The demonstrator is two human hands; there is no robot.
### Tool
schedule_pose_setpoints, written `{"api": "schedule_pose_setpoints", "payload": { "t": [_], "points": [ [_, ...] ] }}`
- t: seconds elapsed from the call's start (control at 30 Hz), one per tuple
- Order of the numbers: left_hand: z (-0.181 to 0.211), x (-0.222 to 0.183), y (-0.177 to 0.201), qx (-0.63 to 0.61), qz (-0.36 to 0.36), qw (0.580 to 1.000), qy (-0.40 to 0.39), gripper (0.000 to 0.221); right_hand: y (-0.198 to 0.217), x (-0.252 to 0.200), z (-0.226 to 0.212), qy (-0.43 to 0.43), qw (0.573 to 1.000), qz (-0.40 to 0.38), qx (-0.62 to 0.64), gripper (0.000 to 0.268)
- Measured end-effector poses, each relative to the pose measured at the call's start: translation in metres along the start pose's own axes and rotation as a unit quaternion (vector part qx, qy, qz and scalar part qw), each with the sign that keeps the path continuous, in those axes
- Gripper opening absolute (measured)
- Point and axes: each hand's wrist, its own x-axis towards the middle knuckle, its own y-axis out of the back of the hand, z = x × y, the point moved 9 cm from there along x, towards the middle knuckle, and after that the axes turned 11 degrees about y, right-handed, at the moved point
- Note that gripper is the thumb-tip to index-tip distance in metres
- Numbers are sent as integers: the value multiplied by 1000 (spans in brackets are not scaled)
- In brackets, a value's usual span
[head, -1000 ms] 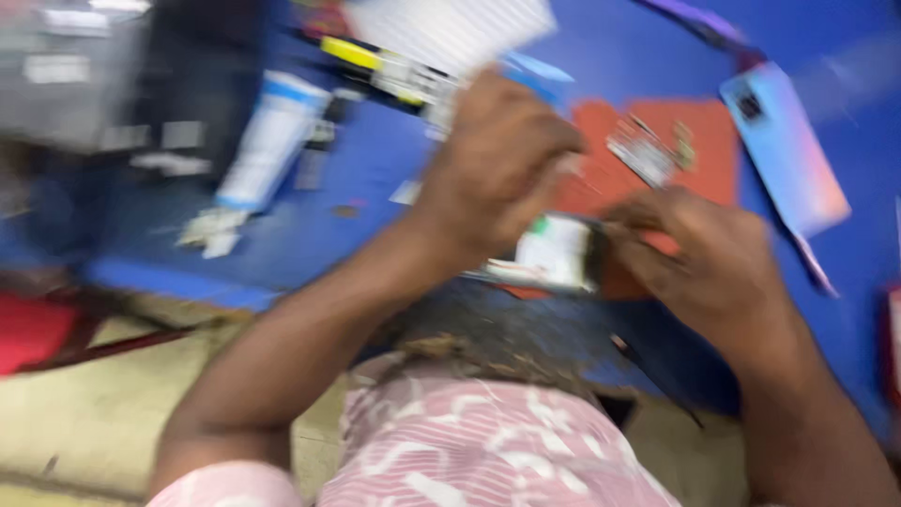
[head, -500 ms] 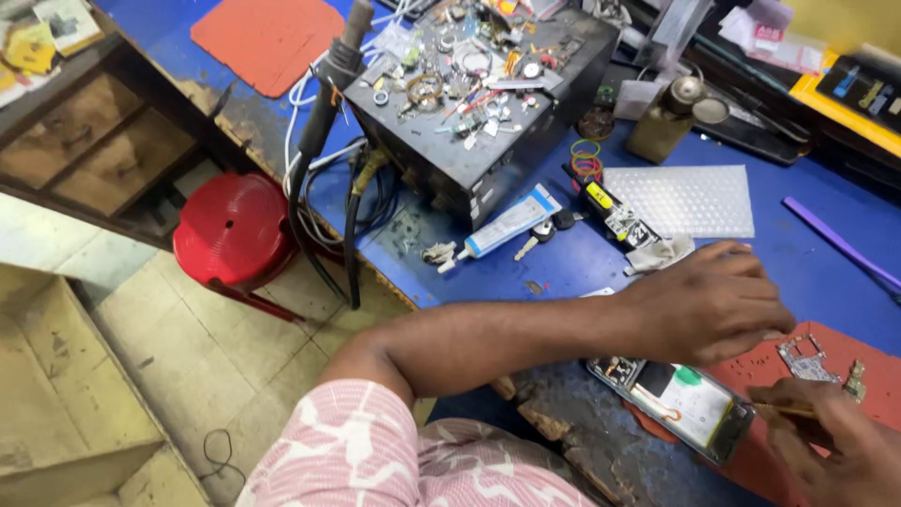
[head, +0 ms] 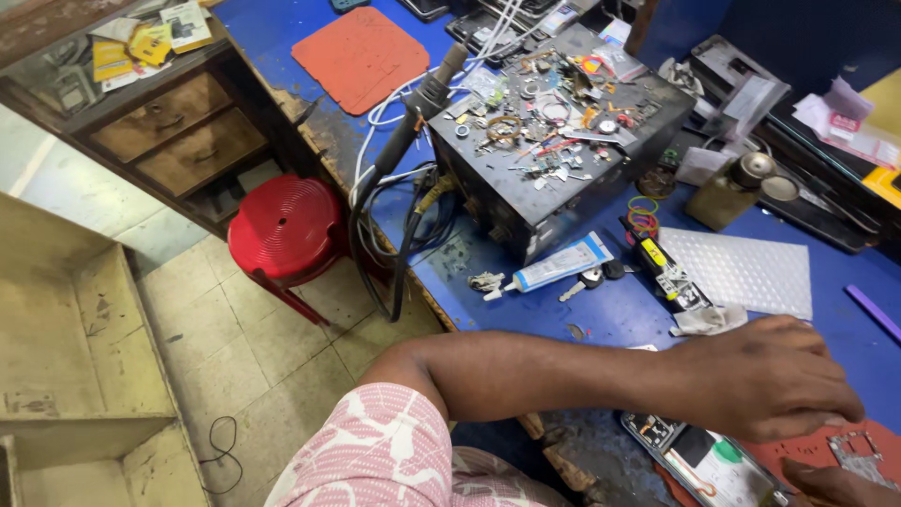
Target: The person uses a screwdriver to remove screws from the back of a disassembled smartphone. They then lift the battery, disconnect a ribbon cable, and place the battery aside. The person briefly picks up and operates a different smartphone before returning to the disassembled device to continue removing screws and components.
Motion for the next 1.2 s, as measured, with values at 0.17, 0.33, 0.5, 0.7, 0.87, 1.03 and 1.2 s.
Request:
{"api": "schedule_pose_setpoints", "payload": {
  "t": [0.17, 0.33, 0.5, 0.7, 0.87, 1.03, 1.2],
  "points": [
    [3, 3, 3, -26, -25, 999, 12, 25, 11, 3, -38, -25, 993, -84, -75, 19],
    [9, 3, 5, -63, -36, 996, -42, 24, 54, -20, -104, -55, 978, -148, -134, 17],
    [12, 7, 23, -51, -56, 997, -28, 23, 63, -13, -130, -45, 992, -78, -92, 25],
    [17, 17, 34, -50, -84, 995, -14, 23, 97, -14, -78, -59, 958, 160, 230, 44],
    [15, 16, 30, -32, -100, 994, -1, 24, 85, -12, -70, -24, 956, 161, 246, 45],
    [13, 13, 27, -24, -115, 993, 9, 25, 72, -13, -68, -7, 965, 129, 230, 40],
    [11, 10, 21, -17, -125, 992, 20, 23, 71, -16, -63, -11, 966, 124, 228, 40]
  ]
}}
